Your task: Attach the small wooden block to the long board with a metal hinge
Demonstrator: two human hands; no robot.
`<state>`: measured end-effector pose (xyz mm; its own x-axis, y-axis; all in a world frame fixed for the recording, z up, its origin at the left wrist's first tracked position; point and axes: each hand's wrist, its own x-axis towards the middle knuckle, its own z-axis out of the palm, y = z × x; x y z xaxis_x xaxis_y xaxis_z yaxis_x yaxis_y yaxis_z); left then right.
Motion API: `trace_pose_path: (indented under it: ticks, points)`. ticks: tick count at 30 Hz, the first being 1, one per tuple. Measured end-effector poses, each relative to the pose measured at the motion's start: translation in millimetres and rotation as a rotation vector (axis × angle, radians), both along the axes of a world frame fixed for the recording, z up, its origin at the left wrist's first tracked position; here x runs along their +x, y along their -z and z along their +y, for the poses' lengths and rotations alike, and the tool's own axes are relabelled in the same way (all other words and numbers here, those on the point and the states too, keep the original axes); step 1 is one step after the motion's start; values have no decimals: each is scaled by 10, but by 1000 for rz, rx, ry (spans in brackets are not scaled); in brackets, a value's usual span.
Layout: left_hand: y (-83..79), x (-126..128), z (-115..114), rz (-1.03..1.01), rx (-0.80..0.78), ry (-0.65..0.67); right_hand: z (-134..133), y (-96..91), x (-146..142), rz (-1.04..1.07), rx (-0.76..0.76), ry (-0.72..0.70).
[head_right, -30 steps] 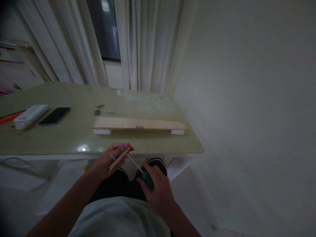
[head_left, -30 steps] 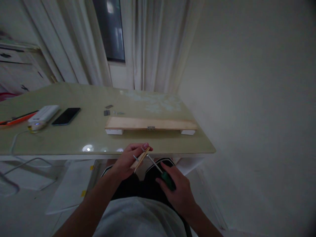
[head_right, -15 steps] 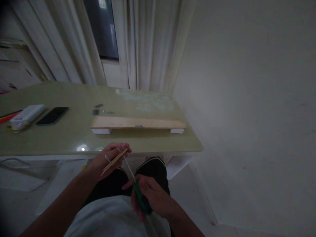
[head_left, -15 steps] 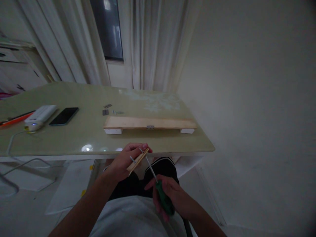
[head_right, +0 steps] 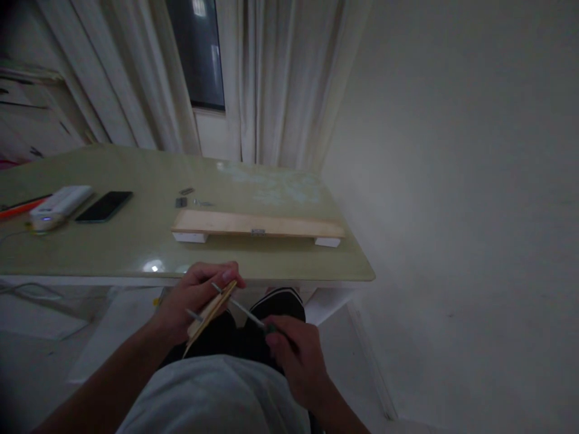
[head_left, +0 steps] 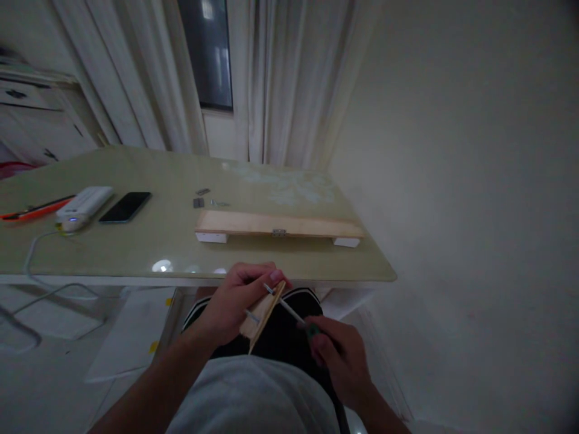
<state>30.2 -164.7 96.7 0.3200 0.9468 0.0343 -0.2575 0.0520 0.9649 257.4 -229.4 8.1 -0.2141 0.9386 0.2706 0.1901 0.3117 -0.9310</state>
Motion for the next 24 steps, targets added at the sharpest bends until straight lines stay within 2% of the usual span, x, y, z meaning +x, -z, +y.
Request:
trace_pose_path:
  ticks: [2, 3, 4, 6, 9, 16, 18, 19, 23, 24]
  points:
    - [8, 12, -8, -4, 24, 54, -27, 28, -58, 268, -513, -266]
    - [19, 14, -4, -1, 25, 88, -35, 38, -84, 373, -677, -347]
    - [32, 12, 5, 1, 18, 106, -38, 41, -104, 445, -768, -378]
    - [48, -5, 33, 17, 9, 84, -33, 22, -120, 501, -802, -342]
    - [30, -54, 76, 106, 69, 10, -19, -55, -103, 513, -764, -305]
    - [-125, -124, 56, 239, 177, -11, -27, -168, -55, 436, -649, -404]
    - [-140, -119, 40, 235, 169, -6, -30, -186, -49, 313, -535, -383]
    - [-136, -112, 34, 225, 156, -11, -28, -196, -47, 204, -398, -305]
    - [-67, -63, 25, 161, 48, -98, 18, -216, -49, -290, 485, 257]
    - [-43, -48, 27, 140, 13, -119, 36, -214, -52, -340, 618, 347]
